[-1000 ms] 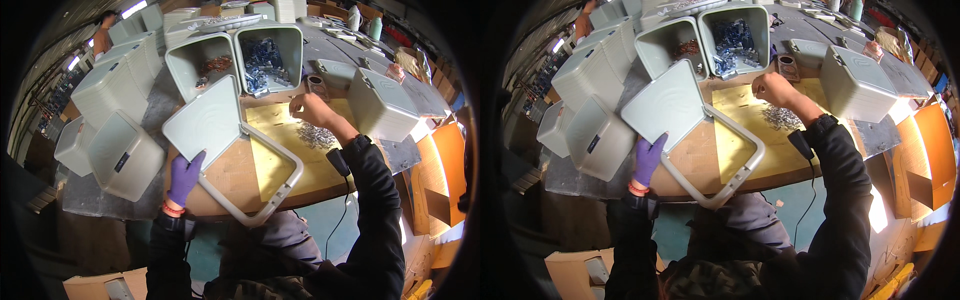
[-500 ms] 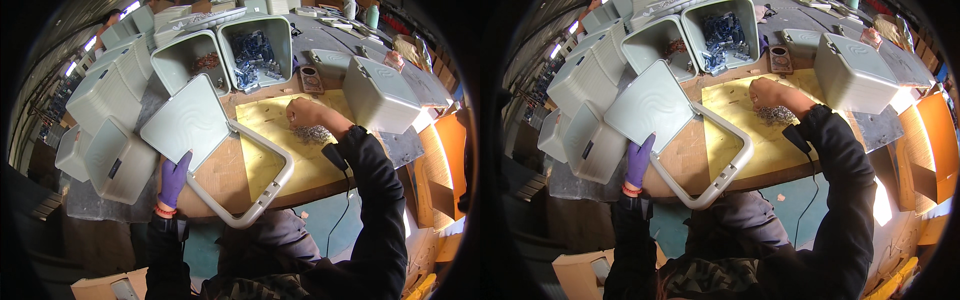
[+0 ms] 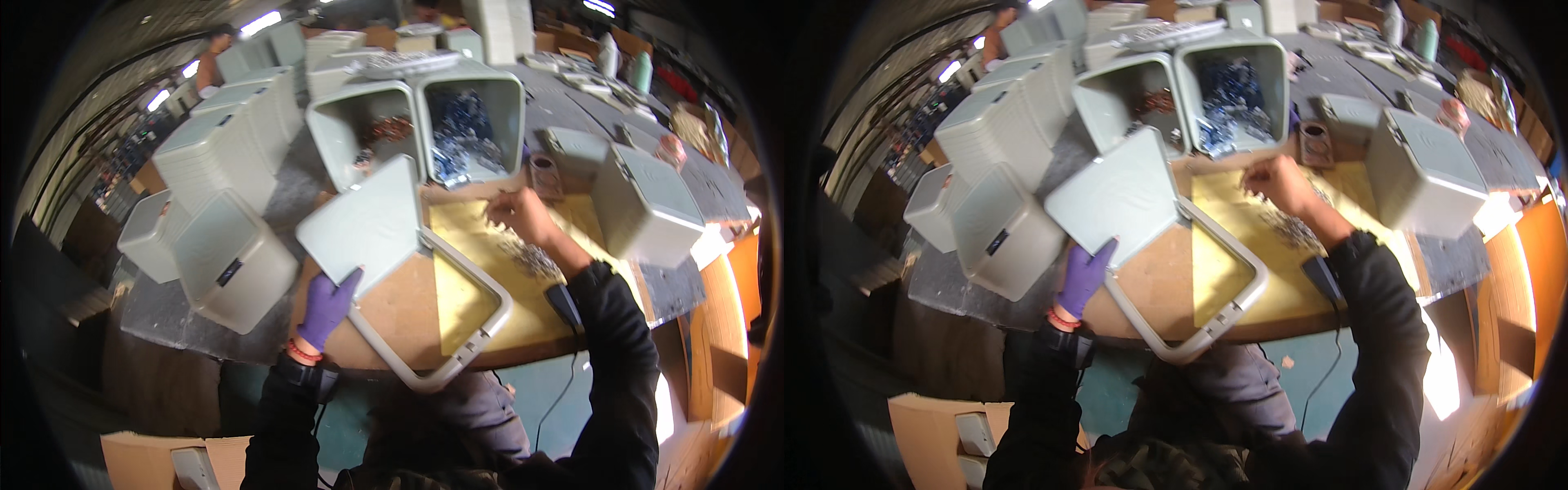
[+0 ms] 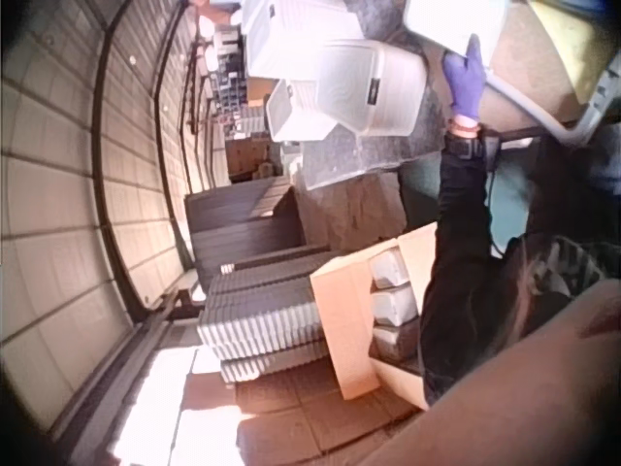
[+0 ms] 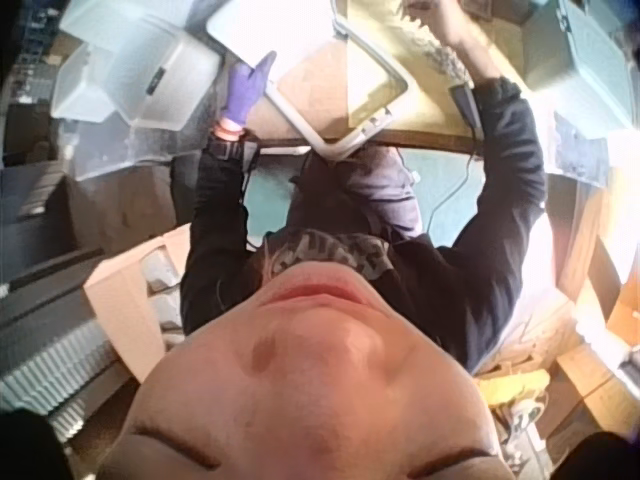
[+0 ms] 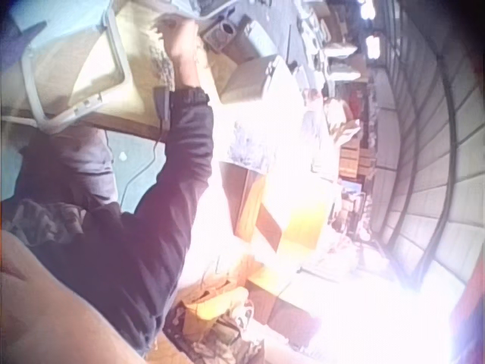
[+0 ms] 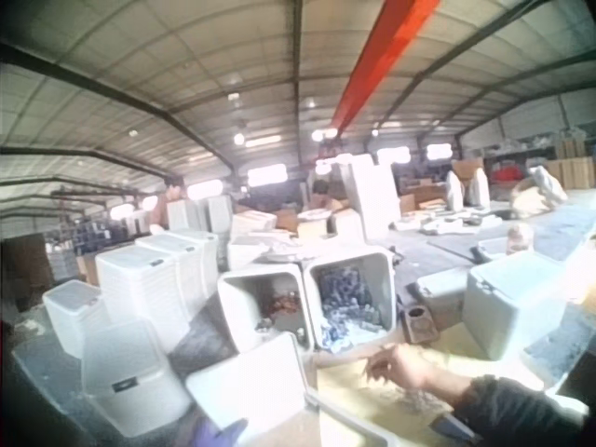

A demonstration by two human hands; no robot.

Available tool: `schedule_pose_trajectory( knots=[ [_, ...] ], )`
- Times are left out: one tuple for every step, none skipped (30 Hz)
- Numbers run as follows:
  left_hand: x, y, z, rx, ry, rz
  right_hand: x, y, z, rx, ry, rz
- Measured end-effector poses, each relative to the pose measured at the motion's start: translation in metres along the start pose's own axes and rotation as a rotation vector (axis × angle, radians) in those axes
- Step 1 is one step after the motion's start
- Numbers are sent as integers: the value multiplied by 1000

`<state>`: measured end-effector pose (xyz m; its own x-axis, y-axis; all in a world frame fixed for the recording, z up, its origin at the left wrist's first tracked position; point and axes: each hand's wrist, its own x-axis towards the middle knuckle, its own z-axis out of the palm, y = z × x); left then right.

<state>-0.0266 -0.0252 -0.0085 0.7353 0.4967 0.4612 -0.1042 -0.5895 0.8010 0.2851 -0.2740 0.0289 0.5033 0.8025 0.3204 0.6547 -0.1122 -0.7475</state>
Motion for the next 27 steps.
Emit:
schedule_pose_trajectory(
  knots=[
    [0, -2, 0, -4, 5, 3, 0, -5, 4, -95, 1, -58],
    [-1, -3, -1, 56, 22, 36, 0, -10, 10, -252, -51, -202],
    [0, -5, 0, 123, 24, 58, 0, -16, 15, -392, -88, -356],
    [-3, -5, -2, 123, -24, -66, -1, -22, 22, -580, -130, -454],
    [-1, -6, -2, 169, 2, 83, -3, -28, 28, -771, -198, -531],
    [-2, -6, -3, 180, -4, 98, -4, -34, 34, -985, -361, -548],
    [-1, -6, -3, 189, -2, 148, -5, -41, 39, -1075, -339, -710],
    [-2, -6, -4, 210, -12, 116, -7, -46, 44, -1105, -386, -718],
    [-2, -5, -4, 223, -25, 94, -8, -51, 47, -1125, -403, -749],
    [-1, -5, -5, 233, -34, 73, -9, -55, 50, -1136, -398, -801],
    [-1, -4, -5, 229, -39, 80, -9, -59, 53, -1130, -365, -875],
    [-1, -3, -5, 227, -39, 89, -8, -61, 55, -1101, -305, -976],
    [0, -3, -5, 228, -39, 99, -6, -63, 56, -1091, -329, -978],
    [0, -2, -5, 227, -36, 109, -2, -64, 58, -1060, -327, -1006],
    [0, -2, -5, 226, -34, 117, 1, -64, 60, -1002, -299, -1064],
    [1, -2, -5, 229, -38, 127, 5, -63, 62, -992, -338, -1031],
    [0, -3, -5, 240, -23, 134, 9, -62, 65, -955, -350, -1026],
    [0, -3, -5, 256, -18, 143, 14, -61, 67, -926, -363, -1013],
    [-1, -3, -5, 273, -23, 153, 18, -59, 70, -802, -292, -950],
    [-1, -4, -5, 279, 3, 165, 21, -57, 74, -686, -227, -872],
    [-1, -4, -6, 278, 12, 181, 24, -55, 76, -615, -201, -707],
    [-2, -4, -4, 269, 7, 187, 27, -52, 80, -321, -117, -445],
    [-2, -4, -5, 186, -46, 99, 30, -50, 83, -76, -57, -97],
    [-2, -4, -3, 98, -53, 20, 33, -47, 86, 72, -72, -12],
    [-1, -3, -3, 22, -68, -20, 37, -45, 88, 243, -72, 14],
    [-1, -1, -2, 32, -67, -51, 39, -43, 90, 200, -68, 31],
    [-1, 0, -2, 43, -80, -74, 41, -41, 92, 183, -67, -17]
  ],
)
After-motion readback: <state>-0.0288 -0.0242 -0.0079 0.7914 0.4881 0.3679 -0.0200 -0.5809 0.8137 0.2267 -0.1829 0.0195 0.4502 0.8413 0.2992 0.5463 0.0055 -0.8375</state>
